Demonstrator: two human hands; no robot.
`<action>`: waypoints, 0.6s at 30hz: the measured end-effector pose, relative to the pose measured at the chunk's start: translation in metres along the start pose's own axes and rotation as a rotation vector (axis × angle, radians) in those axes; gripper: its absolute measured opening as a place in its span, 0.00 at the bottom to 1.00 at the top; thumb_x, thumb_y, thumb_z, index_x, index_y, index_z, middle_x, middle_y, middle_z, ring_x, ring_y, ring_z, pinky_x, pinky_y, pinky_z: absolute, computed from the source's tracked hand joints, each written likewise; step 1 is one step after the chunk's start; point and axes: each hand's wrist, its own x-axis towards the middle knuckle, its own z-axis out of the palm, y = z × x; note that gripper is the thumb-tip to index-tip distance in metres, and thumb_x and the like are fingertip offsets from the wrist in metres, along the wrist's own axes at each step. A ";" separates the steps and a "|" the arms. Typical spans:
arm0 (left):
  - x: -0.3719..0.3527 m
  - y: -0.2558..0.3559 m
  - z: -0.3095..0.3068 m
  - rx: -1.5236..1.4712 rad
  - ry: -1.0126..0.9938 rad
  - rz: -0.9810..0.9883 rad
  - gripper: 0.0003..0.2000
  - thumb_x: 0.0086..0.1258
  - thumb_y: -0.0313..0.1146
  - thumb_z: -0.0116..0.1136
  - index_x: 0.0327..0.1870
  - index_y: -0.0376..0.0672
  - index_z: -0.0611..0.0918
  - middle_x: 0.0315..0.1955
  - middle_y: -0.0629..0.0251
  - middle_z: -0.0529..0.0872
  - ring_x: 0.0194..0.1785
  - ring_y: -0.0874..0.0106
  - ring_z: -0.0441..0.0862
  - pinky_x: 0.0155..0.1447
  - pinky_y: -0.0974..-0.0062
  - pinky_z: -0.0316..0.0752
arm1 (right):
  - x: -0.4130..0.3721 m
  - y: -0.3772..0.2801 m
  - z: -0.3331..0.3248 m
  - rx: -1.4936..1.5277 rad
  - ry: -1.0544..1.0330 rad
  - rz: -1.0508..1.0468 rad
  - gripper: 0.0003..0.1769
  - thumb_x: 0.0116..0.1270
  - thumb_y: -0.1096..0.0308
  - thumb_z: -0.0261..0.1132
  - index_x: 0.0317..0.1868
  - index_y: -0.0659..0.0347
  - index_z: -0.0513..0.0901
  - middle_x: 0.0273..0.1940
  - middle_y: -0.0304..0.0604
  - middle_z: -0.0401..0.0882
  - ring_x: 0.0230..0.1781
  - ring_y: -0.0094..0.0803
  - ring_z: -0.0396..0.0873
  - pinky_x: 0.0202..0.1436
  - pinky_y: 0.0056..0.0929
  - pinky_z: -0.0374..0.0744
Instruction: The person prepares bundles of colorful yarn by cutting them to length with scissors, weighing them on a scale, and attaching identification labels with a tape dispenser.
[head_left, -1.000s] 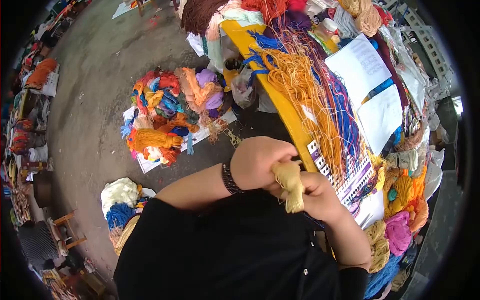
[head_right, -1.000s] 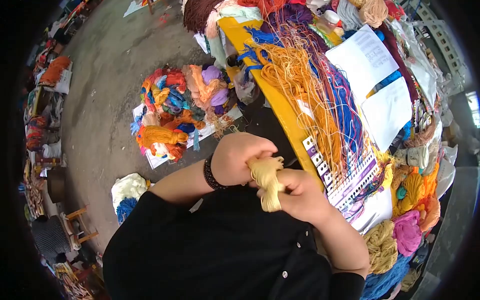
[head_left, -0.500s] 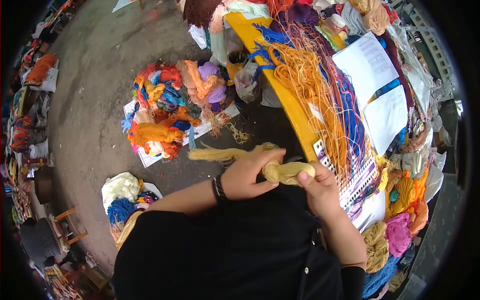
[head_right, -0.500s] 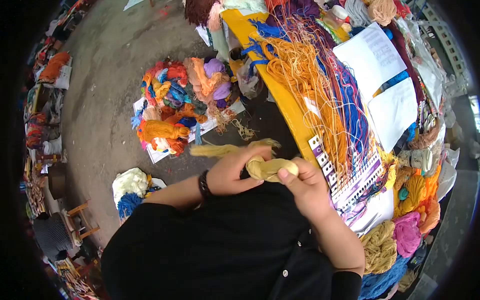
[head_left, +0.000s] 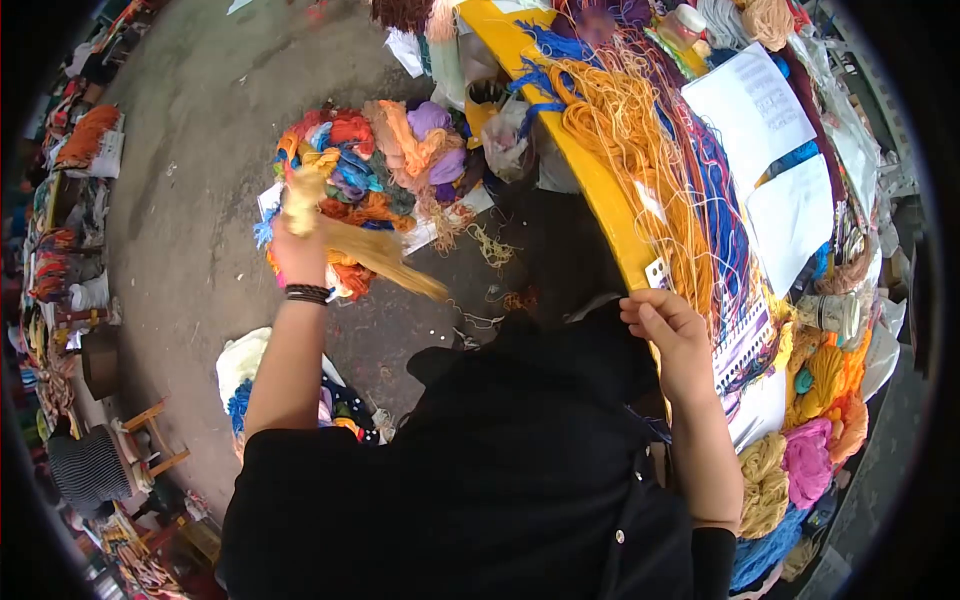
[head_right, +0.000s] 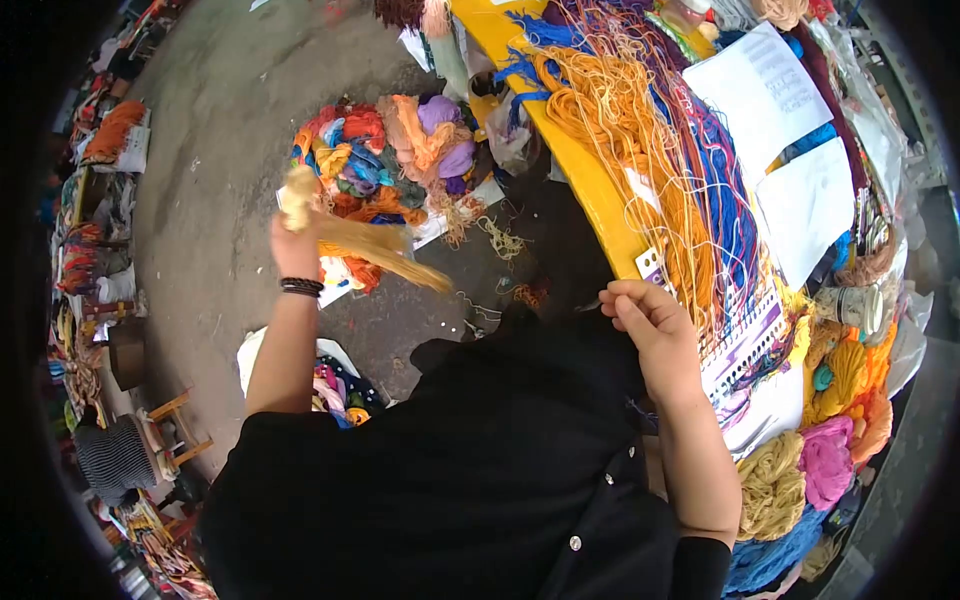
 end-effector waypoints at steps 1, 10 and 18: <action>0.005 0.010 -0.011 -0.013 0.071 -0.017 0.14 0.57 0.25 0.63 0.45 0.35 0.76 0.35 0.56 0.84 0.39 0.66 0.81 0.45 0.69 0.75 | 0.000 0.001 -0.001 0.014 0.010 0.002 0.11 0.70 0.72 0.57 0.50 0.66 0.78 0.43 0.41 0.82 0.43 0.24 0.78 0.48 0.21 0.74; -0.044 -0.163 -0.029 0.682 -0.180 -0.095 0.39 0.53 0.37 0.71 0.66 0.40 0.64 0.60 0.48 0.71 0.64 0.52 0.67 0.67 0.61 0.63 | -0.004 0.021 -0.002 0.086 0.033 0.018 0.10 0.70 0.70 0.57 0.48 0.66 0.79 0.41 0.40 0.82 0.40 0.22 0.78 0.46 0.19 0.74; -0.140 -0.314 0.017 0.692 -0.973 -0.601 0.34 0.63 0.43 0.61 0.68 0.46 0.61 0.55 0.54 0.75 0.48 0.59 0.79 0.40 0.63 0.75 | -0.046 -0.047 -0.005 -0.114 -0.048 -0.314 0.11 0.66 0.70 0.61 0.45 0.68 0.80 0.39 0.43 0.82 0.42 0.27 0.79 0.46 0.20 0.75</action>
